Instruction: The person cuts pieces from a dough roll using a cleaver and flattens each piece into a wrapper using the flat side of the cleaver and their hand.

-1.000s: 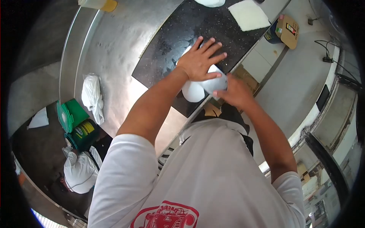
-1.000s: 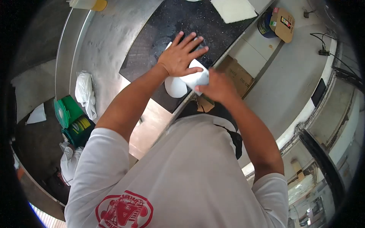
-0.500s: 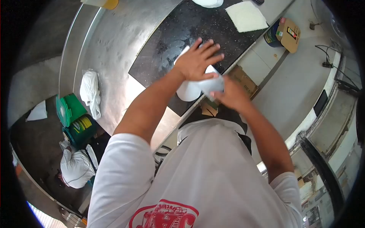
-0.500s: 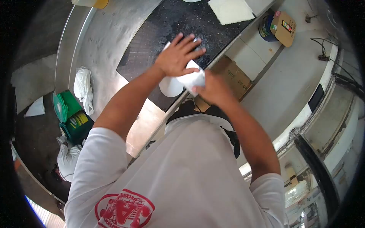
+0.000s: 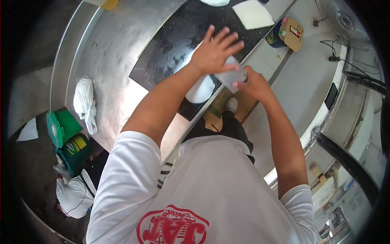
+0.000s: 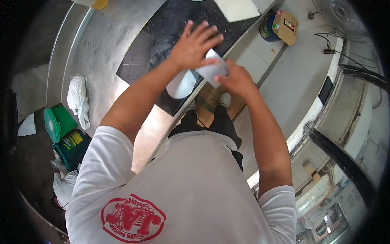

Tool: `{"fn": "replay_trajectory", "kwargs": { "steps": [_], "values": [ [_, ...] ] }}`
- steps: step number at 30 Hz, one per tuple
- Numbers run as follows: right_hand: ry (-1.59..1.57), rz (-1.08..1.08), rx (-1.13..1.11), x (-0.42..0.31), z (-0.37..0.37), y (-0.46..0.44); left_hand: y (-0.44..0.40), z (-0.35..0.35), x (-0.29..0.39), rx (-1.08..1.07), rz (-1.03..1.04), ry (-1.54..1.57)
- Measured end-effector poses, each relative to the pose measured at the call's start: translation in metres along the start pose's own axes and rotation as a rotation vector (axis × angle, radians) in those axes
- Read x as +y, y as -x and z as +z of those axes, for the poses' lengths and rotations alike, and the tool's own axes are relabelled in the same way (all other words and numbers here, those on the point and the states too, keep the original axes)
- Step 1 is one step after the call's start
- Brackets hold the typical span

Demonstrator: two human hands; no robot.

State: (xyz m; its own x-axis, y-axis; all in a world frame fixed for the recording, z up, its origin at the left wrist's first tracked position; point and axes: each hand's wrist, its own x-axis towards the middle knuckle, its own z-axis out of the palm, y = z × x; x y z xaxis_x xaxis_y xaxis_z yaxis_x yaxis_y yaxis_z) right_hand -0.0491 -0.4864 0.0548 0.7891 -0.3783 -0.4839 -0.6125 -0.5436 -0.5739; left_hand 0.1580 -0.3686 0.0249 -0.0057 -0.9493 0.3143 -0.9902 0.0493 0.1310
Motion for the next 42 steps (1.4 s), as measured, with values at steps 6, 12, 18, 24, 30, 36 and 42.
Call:
{"fn": "replay_trajectory", "kwargs": {
  "steps": [6, 12, 18, 24, 30, 36, 42],
  "values": [
    [-0.272, 0.053, 0.357, -0.032, 0.081, 0.038, 0.078, -0.040, -0.018, 0.356, -0.365, 0.157],
    [-0.169, 0.102, -0.008, -0.083, 0.142, 0.067, 0.179, -0.046, 0.032, 0.114, -0.631, 0.336],
    [-0.234, 0.008, -0.113, -0.089, 0.089, 0.074, 0.180, -0.048, 0.091, 0.140, -0.628, 0.229],
    [-0.283, 0.012, -0.288, -0.033, 0.069, 0.081, 0.146, -0.059, 0.108, 0.055, -0.658, 0.467],
    [-0.477, -0.041, -0.234, 0.036, 0.015, 0.076, 0.034, -0.077, 0.093, 0.152, -0.838, 1.390],
    [-0.464, -0.121, 0.064, 0.078, -0.047, 0.070, -0.056, -0.038, -0.054, 0.672, -1.050, 1.521],
    [-0.530, -0.157, 0.180, 0.070, -0.096, 0.048, -0.005, -0.007, -0.049, 0.397, -1.108, 0.808]
  ]
}}
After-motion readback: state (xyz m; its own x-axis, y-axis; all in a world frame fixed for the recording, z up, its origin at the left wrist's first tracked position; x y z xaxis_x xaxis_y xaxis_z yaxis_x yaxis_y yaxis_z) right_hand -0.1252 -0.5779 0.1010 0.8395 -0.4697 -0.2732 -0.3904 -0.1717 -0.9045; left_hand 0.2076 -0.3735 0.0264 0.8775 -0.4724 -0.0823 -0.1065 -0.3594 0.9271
